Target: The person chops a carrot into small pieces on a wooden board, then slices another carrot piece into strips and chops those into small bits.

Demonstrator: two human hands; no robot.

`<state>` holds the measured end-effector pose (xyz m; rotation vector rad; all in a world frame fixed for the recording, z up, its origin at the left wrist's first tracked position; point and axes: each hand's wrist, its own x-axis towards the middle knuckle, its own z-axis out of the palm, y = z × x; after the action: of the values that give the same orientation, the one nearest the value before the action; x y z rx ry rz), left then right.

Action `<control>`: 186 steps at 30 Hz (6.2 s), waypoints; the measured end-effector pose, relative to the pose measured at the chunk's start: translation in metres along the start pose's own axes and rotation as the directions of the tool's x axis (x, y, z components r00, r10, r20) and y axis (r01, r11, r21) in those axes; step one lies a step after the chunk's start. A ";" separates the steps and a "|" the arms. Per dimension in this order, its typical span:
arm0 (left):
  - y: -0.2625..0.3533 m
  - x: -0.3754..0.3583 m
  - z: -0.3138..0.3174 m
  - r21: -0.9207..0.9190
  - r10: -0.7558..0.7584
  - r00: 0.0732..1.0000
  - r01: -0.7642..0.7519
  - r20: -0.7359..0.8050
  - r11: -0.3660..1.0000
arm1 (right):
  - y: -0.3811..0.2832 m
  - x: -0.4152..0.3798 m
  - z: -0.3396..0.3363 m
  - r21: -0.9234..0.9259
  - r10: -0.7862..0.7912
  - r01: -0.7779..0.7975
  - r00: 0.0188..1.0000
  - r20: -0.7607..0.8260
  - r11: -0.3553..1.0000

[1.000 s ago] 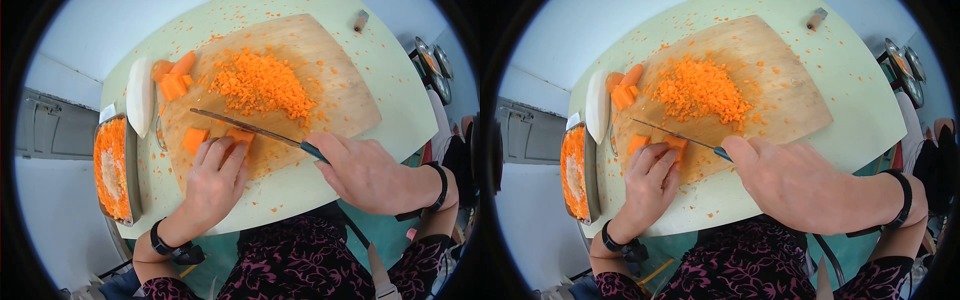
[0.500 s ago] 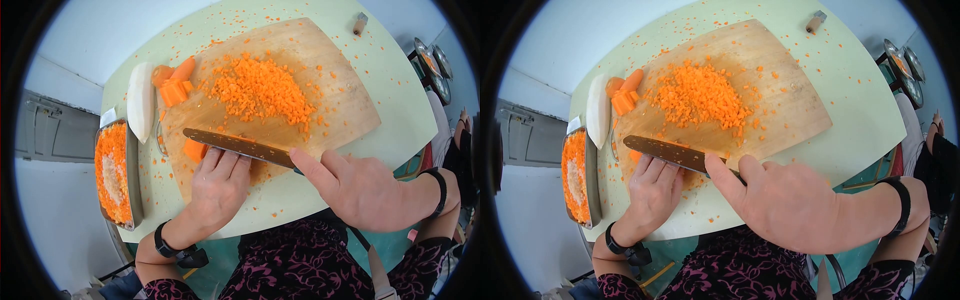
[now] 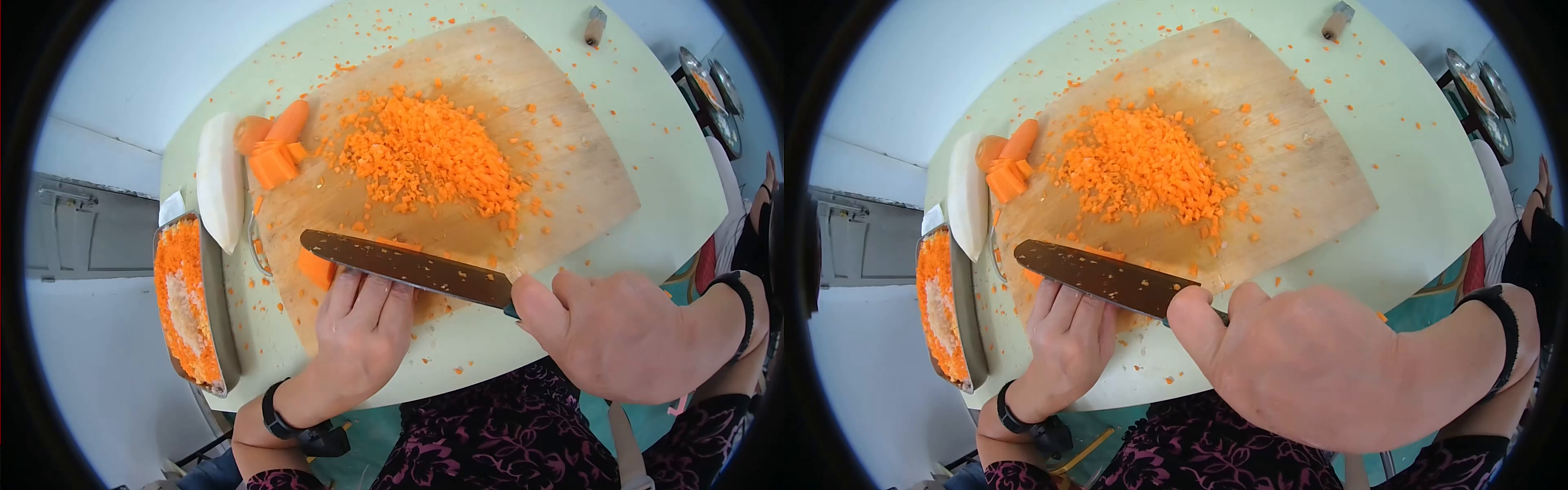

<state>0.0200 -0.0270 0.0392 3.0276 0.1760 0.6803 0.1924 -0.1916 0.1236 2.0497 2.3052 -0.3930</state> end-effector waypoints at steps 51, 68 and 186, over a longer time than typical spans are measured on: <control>0.002 -0.005 0.008 -0.015 -0.040 0.992 0.038 -0.116 0.999 | -0.013 0.025 0.007 0.213 0.101 -0.107 0.994 0.042 0.971; -0.001 -0.006 0.006 0.014 0.033 0.995 -0.032 -0.096 0.999 | 0.003 0.062 0.022 0.391 0.116 -0.052 0.983 -0.143 0.919; -0.006 -0.005 -0.008 -0.060 0.028 1.000 -0.027 0.013 0.998 | -0.010 0.038 0.004 0.383 0.087 -0.093 0.996 0.033 0.919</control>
<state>0.0114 -0.0211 0.0436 2.9821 0.1116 0.6547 0.1770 -0.1563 0.1143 2.2934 2.2569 -0.9192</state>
